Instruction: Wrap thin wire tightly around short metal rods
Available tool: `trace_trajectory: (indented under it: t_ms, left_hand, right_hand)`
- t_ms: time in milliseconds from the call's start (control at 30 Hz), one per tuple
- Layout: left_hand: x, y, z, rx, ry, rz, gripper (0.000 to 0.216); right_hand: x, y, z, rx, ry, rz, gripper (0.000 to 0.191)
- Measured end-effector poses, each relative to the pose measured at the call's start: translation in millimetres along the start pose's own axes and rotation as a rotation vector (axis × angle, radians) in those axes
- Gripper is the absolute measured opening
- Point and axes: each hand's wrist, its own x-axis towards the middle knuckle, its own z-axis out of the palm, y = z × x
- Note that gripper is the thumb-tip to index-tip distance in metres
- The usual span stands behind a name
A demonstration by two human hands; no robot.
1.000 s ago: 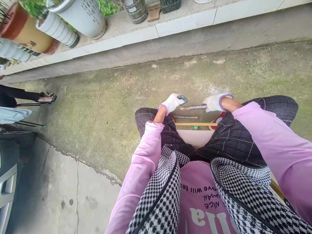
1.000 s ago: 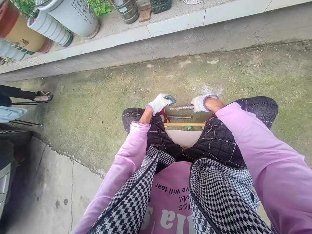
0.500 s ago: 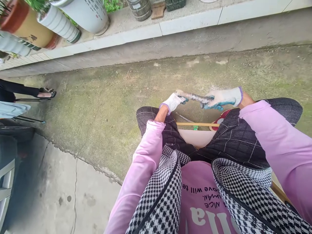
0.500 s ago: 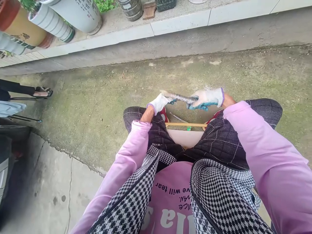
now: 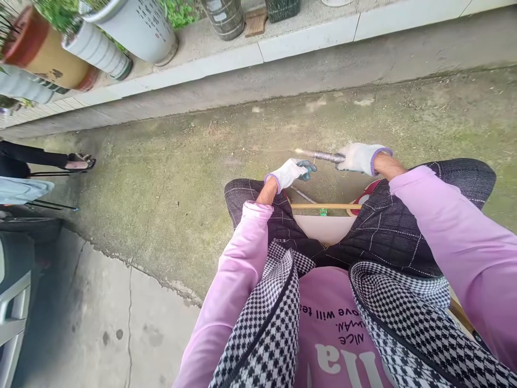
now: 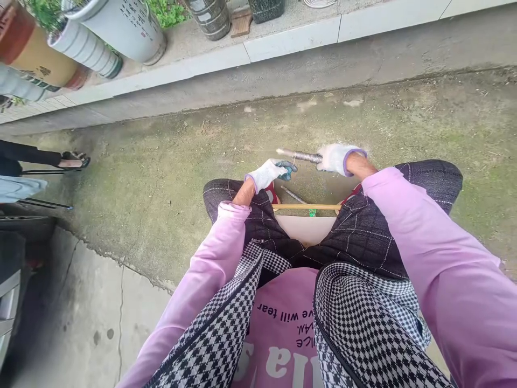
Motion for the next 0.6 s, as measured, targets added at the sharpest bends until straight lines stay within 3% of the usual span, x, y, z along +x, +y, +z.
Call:
trace_trajectory:
  t_ms: [233, 433, 600]
  left_hand:
    - [10.9, -8.2, -9.8, -0.118, -0.011, 0.018, 0.017]
    - [17.9, -10.0, -10.4, -0.074, 0.018, 0.063, 0.039]
    - [3.7, 4.0, -8.6, -0.440, 0.014, 0.085, 0.031]
  right_hand:
    - [-28.0, -3.8, -8.3, 0.632, -0.091, -0.028, 0.012]
    - [-33.9, -7.0, -4.9, 0.737, -0.149, -0.055, 0.016]
    - [-34.8, -10.0, -4.1, 0.723, -0.148, -0.086, 0.026]
